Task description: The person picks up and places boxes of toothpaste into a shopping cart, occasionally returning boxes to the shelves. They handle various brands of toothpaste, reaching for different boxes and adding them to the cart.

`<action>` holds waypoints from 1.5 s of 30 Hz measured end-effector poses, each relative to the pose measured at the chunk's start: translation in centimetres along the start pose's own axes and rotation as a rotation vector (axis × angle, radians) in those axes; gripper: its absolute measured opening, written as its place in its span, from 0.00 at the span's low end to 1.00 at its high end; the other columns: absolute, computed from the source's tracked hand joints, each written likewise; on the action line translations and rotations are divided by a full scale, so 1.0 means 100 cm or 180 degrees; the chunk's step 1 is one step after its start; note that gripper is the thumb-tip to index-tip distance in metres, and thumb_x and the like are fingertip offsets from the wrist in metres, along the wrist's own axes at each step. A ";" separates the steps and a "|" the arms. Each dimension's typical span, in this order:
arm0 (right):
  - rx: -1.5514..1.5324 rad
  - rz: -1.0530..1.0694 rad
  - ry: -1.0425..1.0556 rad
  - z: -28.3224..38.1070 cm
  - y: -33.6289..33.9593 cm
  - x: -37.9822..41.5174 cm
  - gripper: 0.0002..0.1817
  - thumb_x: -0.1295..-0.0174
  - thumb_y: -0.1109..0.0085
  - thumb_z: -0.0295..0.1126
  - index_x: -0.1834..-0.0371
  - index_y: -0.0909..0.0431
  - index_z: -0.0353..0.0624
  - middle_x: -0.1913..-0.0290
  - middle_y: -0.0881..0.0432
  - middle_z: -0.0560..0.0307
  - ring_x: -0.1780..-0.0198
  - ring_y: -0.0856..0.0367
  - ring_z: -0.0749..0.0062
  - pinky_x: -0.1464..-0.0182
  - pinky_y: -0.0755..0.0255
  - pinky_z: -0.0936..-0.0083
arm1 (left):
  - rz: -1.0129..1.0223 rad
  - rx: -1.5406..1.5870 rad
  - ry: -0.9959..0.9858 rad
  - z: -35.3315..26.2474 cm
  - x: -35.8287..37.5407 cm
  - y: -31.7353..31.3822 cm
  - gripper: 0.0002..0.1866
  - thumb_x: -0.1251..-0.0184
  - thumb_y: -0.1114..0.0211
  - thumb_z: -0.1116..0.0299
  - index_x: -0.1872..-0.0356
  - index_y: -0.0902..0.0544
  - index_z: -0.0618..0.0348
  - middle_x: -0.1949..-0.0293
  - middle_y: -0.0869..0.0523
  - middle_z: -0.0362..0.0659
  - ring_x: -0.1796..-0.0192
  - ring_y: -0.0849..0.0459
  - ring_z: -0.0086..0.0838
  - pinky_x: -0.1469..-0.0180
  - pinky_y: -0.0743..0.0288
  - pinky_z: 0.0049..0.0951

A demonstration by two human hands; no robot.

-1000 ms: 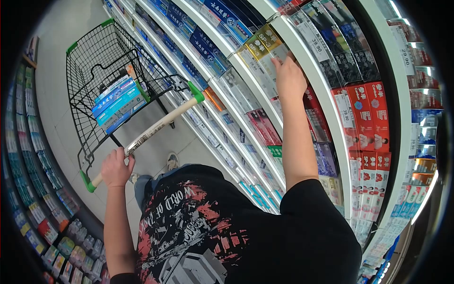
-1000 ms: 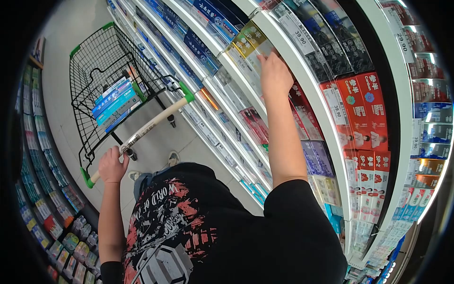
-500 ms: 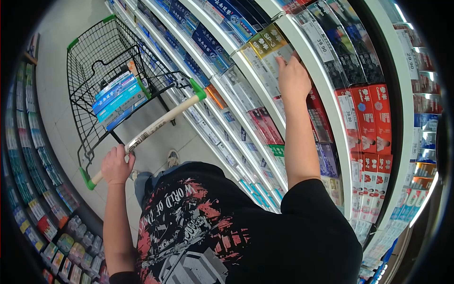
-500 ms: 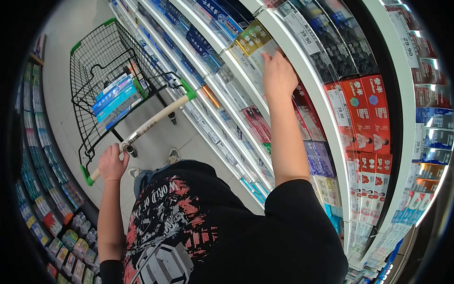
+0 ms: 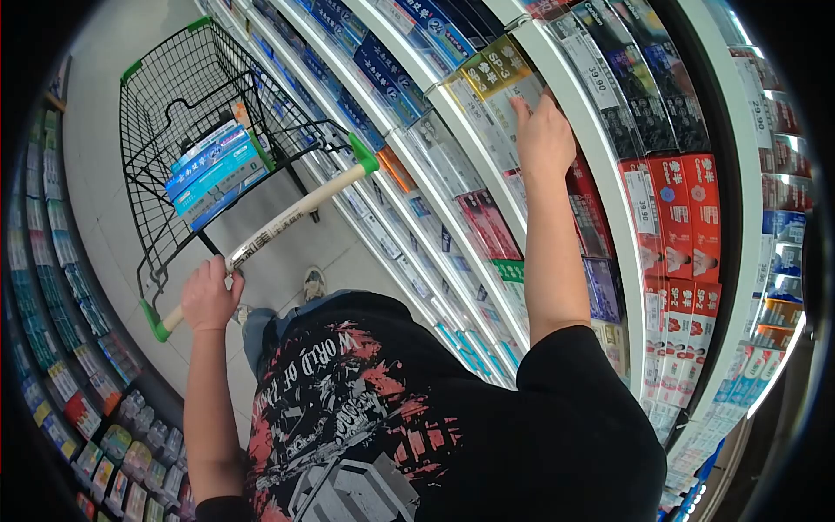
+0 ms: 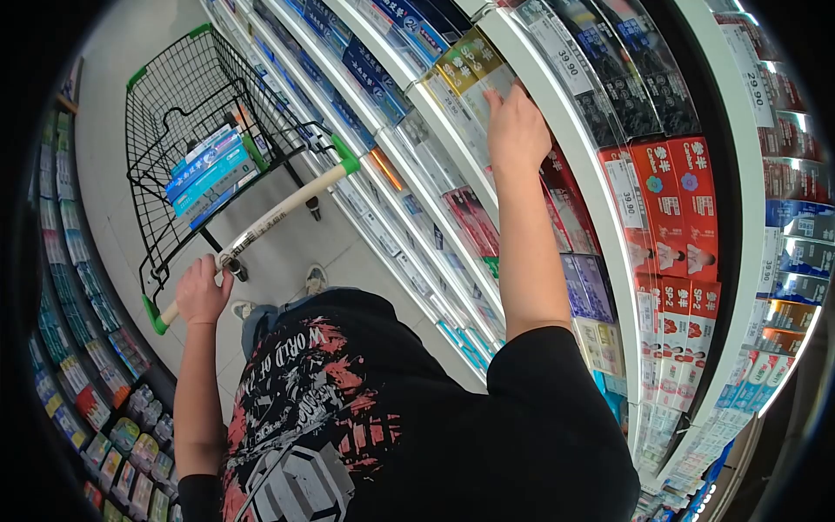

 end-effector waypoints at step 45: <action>0.0383 -0.0761 0.2991 0.121 0.011 -0.006 0.19 0.33 0.38 0.28 0.40 0.23 0.34 0.36 0.18 0.39 0.33 0.20 0.47 0.28 0.29 0.57 | 0.0182 0.0219 0.0210 0.007 0.003 -0.009 0.14 0.39 0.29 0.56 0.63 0.24 0.49 0.71 0.23 0.39 0.68 0.17 0.36 0.66 0.23 0.40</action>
Point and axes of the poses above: each hand's wrist, its own x-axis away from the middle knuckle, its own y-axis out of the back of the hand, z = x × y, the point moved 9 cm from there along -x, towards the middle knuckle
